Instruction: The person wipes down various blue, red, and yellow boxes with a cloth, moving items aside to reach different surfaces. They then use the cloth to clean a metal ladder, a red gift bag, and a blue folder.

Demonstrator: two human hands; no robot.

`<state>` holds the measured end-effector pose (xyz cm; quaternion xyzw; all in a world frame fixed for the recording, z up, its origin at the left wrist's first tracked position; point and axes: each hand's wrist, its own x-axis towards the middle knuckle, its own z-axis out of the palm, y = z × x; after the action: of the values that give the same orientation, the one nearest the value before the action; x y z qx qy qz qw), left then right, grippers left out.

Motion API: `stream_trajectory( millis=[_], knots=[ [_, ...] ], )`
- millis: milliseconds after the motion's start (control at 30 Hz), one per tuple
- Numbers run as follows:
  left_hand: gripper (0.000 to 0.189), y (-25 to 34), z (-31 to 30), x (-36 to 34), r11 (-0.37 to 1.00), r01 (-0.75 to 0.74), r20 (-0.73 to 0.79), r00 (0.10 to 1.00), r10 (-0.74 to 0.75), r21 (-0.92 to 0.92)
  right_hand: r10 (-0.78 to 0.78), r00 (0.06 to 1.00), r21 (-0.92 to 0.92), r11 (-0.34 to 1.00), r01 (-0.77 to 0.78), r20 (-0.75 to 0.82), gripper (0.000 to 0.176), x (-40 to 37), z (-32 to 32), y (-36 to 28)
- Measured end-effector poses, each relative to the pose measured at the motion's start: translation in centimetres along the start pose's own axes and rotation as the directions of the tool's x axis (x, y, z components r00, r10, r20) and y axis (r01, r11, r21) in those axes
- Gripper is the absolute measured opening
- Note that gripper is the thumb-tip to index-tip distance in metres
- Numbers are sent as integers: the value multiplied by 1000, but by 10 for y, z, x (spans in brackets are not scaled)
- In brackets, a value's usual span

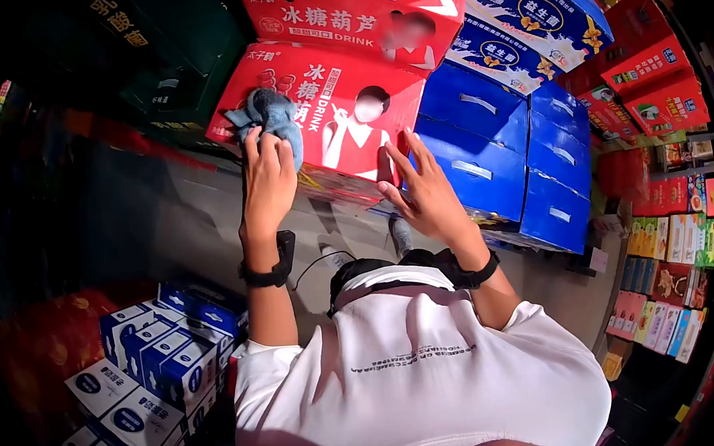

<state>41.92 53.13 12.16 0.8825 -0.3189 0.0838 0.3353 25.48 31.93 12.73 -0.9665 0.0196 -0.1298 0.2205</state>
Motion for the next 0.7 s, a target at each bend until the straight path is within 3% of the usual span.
stream_trajectory(
  millis=[33,67,100,167,200,233,267,300,367,433,500,633,667,700],
  knots=[
    [18,1,0,4,990,121,86,990,-114,-73,14,1000,30,999,-13,-17,71,1,8,-4],
    [21,2,-2,6,991,-31,91,996,20,128,48,998,39,998,-46,-44,72,2,17,-7],
    [20,1,6,7,978,-87,74,994,74,187,87,994,41,996,-84,-68,73,1,25,-10],
    [20,24,9,17,992,-62,218,975,36,113,115,990,-19,993,-117,-80,73,1,31,-14],
    [26,41,11,21,999,-47,281,959,48,-10,122,988,-14,992,-124,-90,72,1,32,-13],
    [37,42,36,20,983,-174,151,972,180,-55,126,987,-3,992,-127,-99,71,0,32,-14],
    [45,49,51,21,967,-237,153,956,250,-98,180,982,112,978,-174,-54,66,1,21,-18],
    [47,58,63,22,954,-277,171,940,294,-113,115,985,126,987,-99,-128,56,-2,16,-11],
    [46,68,73,22,934,-340,192,915,356,-111,282,954,431,877,-211,-106,44,-9,12,4],
    [44,67,75,28,937,-307,223,914,339,-168,296,948,554,812,-184,-118,36,-12,5,8],
    [44,58,68,37,937,-291,265,904,335,-191,178,975,357,926,-120,-133,40,-12,-1,11],
    [39,10,46,57,943,-332,345,886,310,5,105,985,169,982,-81,-137,46,-1,13,16],
    [38,1,31,63,968,-252,400,886,234,-8,98,984,123,989,-80,-149,46,5,14,15],
    [39,14,-2,78,999,4,612,790,-31,45,101,981,87,992,-87,-164,46,8,17,13]
  ],
)
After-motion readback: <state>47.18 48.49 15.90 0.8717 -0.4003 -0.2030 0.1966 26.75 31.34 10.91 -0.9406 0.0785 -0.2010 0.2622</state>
